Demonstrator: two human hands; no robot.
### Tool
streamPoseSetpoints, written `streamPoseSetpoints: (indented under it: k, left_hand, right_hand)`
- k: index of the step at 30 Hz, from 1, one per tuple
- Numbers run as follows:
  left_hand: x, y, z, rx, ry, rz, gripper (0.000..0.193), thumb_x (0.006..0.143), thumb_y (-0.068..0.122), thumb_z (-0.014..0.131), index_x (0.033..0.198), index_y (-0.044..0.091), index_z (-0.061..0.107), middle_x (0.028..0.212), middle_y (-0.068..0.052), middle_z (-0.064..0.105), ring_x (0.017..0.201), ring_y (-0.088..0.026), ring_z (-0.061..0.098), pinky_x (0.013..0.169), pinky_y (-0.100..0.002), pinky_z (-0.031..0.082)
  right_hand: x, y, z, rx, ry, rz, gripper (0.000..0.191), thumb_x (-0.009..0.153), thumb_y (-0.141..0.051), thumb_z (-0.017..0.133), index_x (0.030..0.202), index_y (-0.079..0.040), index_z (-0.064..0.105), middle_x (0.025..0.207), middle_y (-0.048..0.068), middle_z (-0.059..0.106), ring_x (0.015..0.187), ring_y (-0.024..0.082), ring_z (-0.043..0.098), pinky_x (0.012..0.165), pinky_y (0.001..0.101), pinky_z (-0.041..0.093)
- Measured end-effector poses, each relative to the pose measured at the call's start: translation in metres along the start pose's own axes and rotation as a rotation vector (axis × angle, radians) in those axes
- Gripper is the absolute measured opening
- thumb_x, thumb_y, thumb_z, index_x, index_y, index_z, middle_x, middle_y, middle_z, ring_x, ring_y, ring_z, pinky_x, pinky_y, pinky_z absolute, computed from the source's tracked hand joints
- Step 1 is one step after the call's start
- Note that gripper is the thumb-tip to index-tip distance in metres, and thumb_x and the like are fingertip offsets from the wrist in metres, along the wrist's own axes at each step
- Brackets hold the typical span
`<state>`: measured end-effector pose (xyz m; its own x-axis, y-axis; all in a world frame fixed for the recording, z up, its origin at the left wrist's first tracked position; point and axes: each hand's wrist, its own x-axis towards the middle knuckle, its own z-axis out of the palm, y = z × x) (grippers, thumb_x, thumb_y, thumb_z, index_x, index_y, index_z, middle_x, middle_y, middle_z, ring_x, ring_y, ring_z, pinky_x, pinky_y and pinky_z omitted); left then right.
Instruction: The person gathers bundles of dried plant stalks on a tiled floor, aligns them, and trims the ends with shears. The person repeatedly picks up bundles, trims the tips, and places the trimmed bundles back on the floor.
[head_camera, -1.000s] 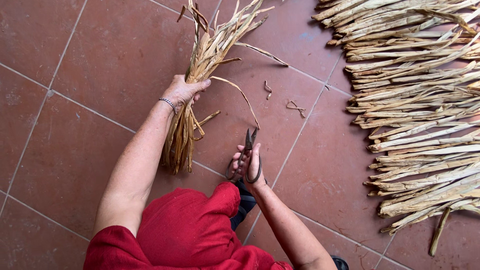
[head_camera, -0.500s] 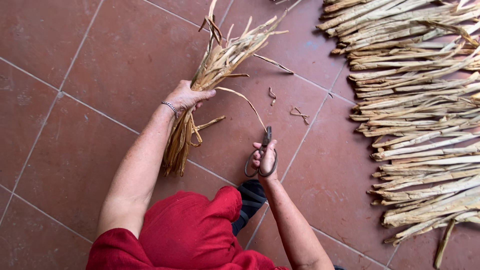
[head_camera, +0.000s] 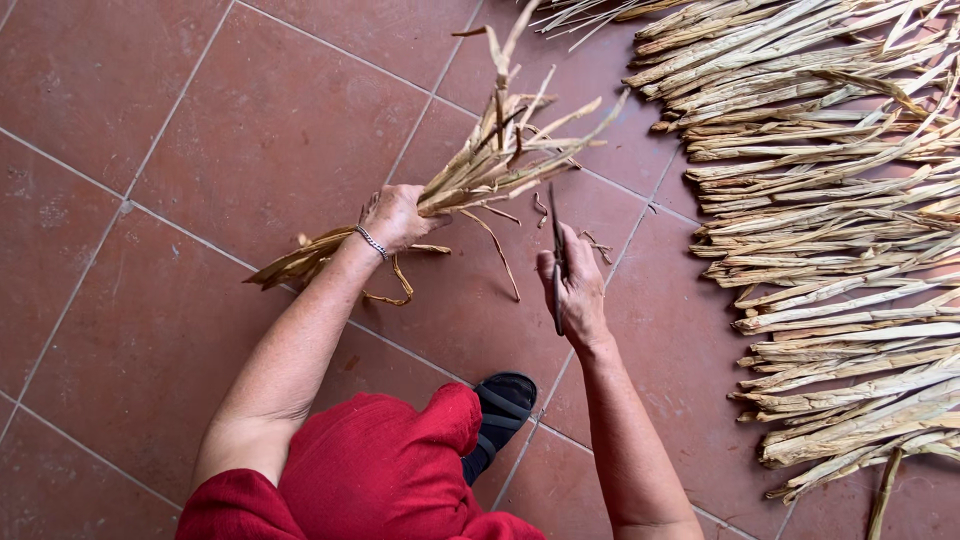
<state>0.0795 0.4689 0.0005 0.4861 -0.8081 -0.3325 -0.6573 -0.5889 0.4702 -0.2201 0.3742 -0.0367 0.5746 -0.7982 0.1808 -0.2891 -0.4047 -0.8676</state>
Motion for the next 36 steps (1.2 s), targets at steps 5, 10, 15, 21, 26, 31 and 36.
streamPoseSetpoints:
  k: [5,10,15,21,26,31,36]
  left_hand:
    - [-0.011,0.022,-0.005,0.182,0.018,0.037,0.035,0.087,0.048,0.082,0.111,0.023,0.076,0.099,-0.012,0.076,0.094,-0.033,0.072,0.083,-0.048,0.056]
    - [-0.006,0.020,0.002,0.239,-0.035,0.046,0.029,0.087,0.033,0.079,0.113,0.022,0.073,0.096,-0.010,0.077,0.092,-0.029,0.075,0.084,-0.046,0.057]
    - [0.001,0.013,0.010,0.312,-0.010,0.091,0.027,0.085,0.020,0.077,0.111,0.018,0.073,0.096,-0.012,0.077,0.094,-0.031,0.075,0.084,-0.047,0.057]
    - [0.003,0.008,0.014,0.327,0.012,0.082,0.027,0.083,0.017,0.075,0.110,0.019,0.073,0.093,-0.015,0.076,0.091,-0.035,0.074,0.082,-0.049,0.057]
    - [0.000,0.012,0.014,0.337,0.002,0.103,0.024,0.084,0.016,0.074,0.108,0.018,0.073,0.093,-0.015,0.076,0.092,-0.035,0.075,0.082,-0.049,0.058]
    - [-0.002,0.014,0.017,0.341,-0.018,0.102,0.024,0.084,0.023,0.077,0.106,0.016,0.072,0.093,-0.016,0.075,0.092,-0.037,0.073,0.082,-0.050,0.058]
    - [0.000,0.009,0.021,0.349,-0.020,0.097,0.023,0.086,0.021,0.077,0.108,0.017,0.072,0.091,-0.016,0.076,0.091,-0.035,0.074,0.083,-0.049,0.058]
  right_hand:
    - [0.033,-0.044,-0.018,-0.418,-0.036,-0.075,0.060,0.099,-0.052,0.063,0.141,-0.010,0.058,0.096,0.011,0.060,0.087,0.031,0.062,0.077,0.0458,0.047]
    - [0.041,-0.049,-0.025,-0.555,-0.135,0.024,0.056,0.098,-0.055,0.059,0.130,-0.009,0.061,0.094,0.015,0.065,0.082,0.034,0.066,0.077,0.0496,0.047]
    - [0.031,-0.032,-0.020,-0.474,-0.215,0.178,0.048,0.106,-0.056,0.049,0.121,-0.012,0.063,0.089,0.014,0.073,0.086,0.037,0.072,0.076,0.0515,0.055]
    - [0.030,-0.016,-0.021,-0.362,-0.132,0.175,0.052,0.104,-0.057,0.048,0.131,-0.015,0.063,0.093,0.015,0.072,0.091,0.036,0.072,0.080,0.0504,0.055]
    - [0.042,-0.021,-0.022,-0.413,-0.106,0.089,0.063,0.100,-0.059,0.055,0.141,-0.012,0.056,0.107,0.014,0.066,0.098,0.035,0.068,0.082,0.0479,0.053]
    - [0.048,-0.024,-0.013,-0.446,-0.077,0.050,0.056,0.099,-0.055,0.059,0.135,-0.012,0.059,0.104,0.014,0.069,0.093,0.034,0.070,0.078,0.0476,0.054]
    - [0.038,-0.013,0.000,-0.329,-0.017,-0.005,0.052,0.106,-0.053,0.052,0.130,-0.007,0.060,0.095,0.013,0.073,0.087,0.032,0.074,0.074,0.0442,0.057]
